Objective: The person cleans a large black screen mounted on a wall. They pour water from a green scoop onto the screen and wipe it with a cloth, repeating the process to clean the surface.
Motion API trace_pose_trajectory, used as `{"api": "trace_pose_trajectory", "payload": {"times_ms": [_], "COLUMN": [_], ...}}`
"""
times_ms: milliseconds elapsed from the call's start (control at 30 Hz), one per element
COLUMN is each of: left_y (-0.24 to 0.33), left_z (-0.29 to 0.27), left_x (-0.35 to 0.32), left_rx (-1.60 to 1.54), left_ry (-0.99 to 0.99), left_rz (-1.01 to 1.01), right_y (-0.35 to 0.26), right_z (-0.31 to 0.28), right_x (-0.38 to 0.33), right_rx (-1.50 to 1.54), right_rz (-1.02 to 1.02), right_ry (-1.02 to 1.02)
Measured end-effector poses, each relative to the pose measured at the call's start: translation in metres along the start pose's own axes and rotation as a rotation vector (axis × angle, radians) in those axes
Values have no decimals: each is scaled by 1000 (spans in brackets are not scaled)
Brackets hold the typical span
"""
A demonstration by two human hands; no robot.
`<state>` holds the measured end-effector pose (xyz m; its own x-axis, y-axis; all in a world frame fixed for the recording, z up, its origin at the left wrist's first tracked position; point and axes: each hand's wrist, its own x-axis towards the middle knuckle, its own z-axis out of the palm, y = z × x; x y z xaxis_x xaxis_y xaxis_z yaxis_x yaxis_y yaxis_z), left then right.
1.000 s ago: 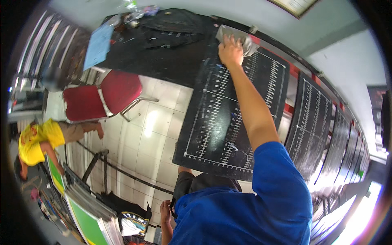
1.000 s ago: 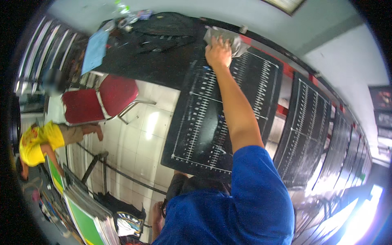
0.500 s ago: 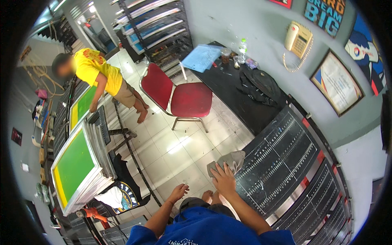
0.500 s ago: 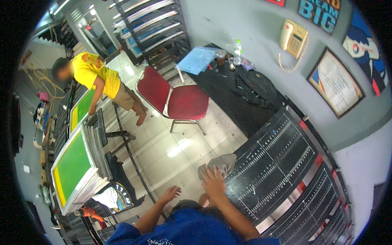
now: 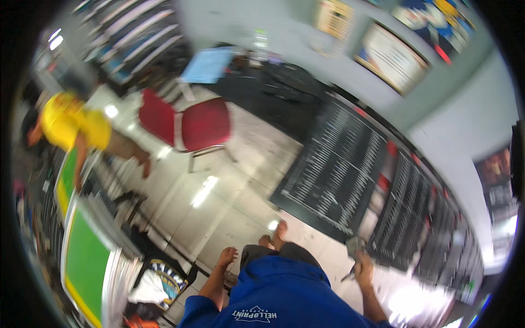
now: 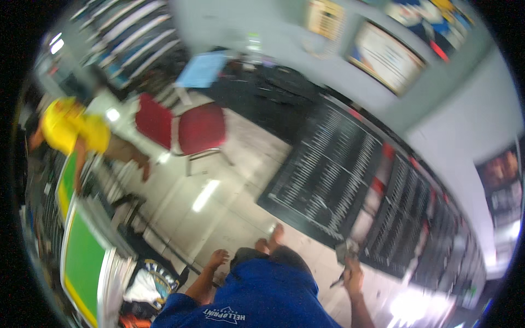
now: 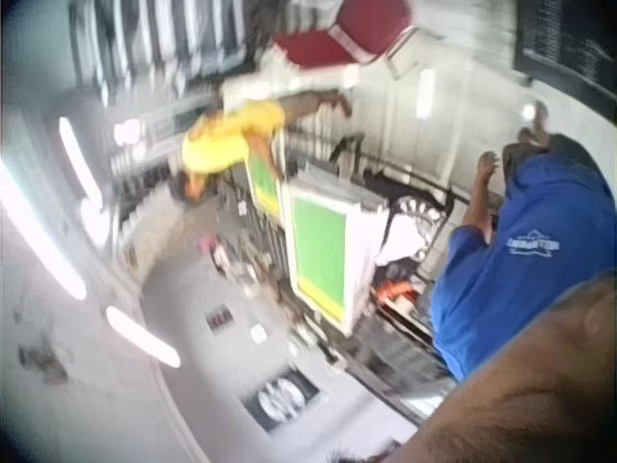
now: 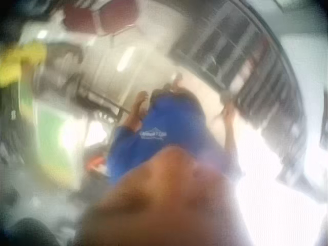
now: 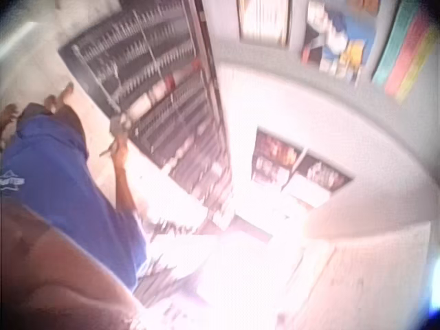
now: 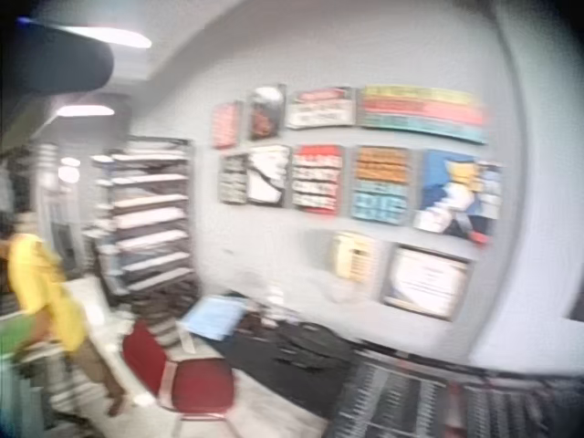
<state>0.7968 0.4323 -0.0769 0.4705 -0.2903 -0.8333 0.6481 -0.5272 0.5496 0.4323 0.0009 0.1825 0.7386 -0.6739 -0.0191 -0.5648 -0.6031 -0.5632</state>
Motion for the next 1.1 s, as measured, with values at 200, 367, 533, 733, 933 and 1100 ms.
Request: {"api": "trace_pose_trajectory", "payload": {"times_ms": [200, 367, 533, 733, 933, 1100], "left_y": [-10, 26, 76, 32, -31, -42], "left_z": [11, 22, 79, 121, 196, 245], "left_x": [38, 56, 41, -4, -73, -104], "left_rx": [242, 337, 358, 257, 408, 480], "left_ry": [-108, -138, -174, -49, -78, -101], "left_rz": [-256, -131, -30, -85, -141, -227], "right_y": [3, 29, 196, 204, 195, 191], "right_z": [-138, -220, -232, -155, -82, -66], "right_x": [-2, -10, -41, 5, 41, 51], "right_rx": [348, 1179, 8, -156, -443, 91], "right_rz": [326, 441, 863, 343, 431, 223], "right_ry": [364, 511, 667, 408, 410, 412]}}
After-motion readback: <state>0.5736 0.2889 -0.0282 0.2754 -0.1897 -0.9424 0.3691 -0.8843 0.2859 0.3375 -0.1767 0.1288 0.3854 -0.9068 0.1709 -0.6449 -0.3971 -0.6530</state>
